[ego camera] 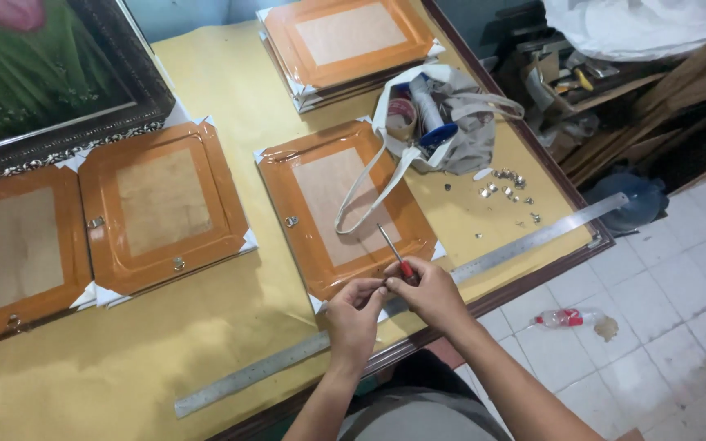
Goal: Securing the backing of wooden picture frames using a hand tool and small fasteners.
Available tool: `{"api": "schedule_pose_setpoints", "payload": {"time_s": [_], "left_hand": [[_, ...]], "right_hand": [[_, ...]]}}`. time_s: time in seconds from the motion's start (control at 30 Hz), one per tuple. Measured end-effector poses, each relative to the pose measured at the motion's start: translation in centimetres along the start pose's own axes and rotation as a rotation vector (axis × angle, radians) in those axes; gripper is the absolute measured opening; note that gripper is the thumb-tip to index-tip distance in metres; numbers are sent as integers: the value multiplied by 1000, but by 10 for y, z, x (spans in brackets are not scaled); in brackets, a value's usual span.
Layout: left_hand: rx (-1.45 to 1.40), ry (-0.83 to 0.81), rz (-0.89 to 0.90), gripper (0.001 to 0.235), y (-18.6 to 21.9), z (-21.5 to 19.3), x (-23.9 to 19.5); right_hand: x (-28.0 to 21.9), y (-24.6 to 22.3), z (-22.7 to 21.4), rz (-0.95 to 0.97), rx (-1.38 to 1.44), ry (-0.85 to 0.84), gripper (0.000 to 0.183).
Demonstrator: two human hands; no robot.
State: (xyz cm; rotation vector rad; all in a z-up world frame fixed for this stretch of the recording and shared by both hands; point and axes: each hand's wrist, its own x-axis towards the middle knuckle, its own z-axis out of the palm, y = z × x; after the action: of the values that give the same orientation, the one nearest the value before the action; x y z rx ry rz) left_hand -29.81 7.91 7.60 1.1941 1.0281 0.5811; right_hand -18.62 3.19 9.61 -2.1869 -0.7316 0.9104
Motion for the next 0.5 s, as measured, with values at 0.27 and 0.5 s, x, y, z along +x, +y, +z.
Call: {"api": "schedule_pose_setpoints", "payload": {"time_s": [0.27,0.5], "left_hand": [[16,12,-2,8,1,10,20],[268,120,-131,11,8,11,35]], "right_hand": [[20,-5,-32,-54,-100,-21,17],[71,15,-59,-106,254,248,19]]}}
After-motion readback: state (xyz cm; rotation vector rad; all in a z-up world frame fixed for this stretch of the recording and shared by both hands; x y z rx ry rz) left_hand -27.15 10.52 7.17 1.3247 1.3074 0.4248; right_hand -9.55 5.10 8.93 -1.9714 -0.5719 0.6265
